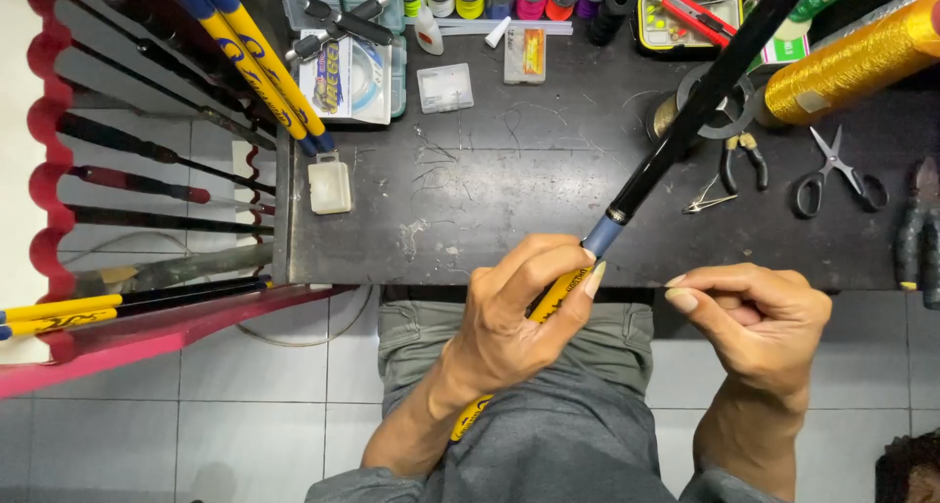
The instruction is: The person is repairing a fishing rod at a workbench. They use a small metal tool to adjust a component on the rod's handle, then use pliers to tighten it. They also handle a small white cylindrical object and a piece of fishing line.
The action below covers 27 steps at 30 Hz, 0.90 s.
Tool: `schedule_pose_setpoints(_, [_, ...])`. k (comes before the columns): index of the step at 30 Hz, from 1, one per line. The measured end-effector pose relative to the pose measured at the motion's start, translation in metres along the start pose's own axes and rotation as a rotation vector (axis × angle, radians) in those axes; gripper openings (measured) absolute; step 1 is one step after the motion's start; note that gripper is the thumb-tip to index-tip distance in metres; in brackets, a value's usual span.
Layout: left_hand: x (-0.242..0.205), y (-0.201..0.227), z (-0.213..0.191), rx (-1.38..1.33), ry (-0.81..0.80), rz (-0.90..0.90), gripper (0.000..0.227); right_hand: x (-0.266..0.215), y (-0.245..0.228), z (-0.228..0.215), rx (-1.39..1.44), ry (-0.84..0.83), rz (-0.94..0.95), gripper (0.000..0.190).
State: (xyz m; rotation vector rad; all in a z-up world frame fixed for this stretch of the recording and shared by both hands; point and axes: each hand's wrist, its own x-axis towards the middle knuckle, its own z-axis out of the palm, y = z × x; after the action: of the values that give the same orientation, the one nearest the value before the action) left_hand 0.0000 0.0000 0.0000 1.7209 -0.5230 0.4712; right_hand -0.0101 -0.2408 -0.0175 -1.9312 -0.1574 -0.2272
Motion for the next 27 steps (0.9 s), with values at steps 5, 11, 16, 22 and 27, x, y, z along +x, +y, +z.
schedule_pose_setpoints(5, [-0.001,0.001,0.000,0.014,0.006,0.012,0.021,-0.005,0.000,-0.006,-0.020,0.025,0.003,0.010])
schedule_pose_setpoints(11, [-0.003,0.000,-0.003,0.012,0.021,0.006,0.021,-0.010,0.006,-0.014,-0.037,0.049,0.015,0.009])
schedule_pose_setpoints(16, [-0.005,-0.002,-0.004,-0.030,0.028,-0.016,0.022,-0.015,0.008,-0.021,-0.066,0.089,0.025,0.011])
schedule_pose_setpoints(22, [-0.007,0.001,-0.003,-0.035,0.021,-0.031,0.024,-0.017,0.008,-0.023,-0.073,0.115,0.020,0.010])
schedule_pose_setpoints(27, [-0.007,0.003,-0.002,-0.018,0.026,-0.037,0.024,-0.018,0.007,-0.023,-0.071,0.117,0.021,0.010])
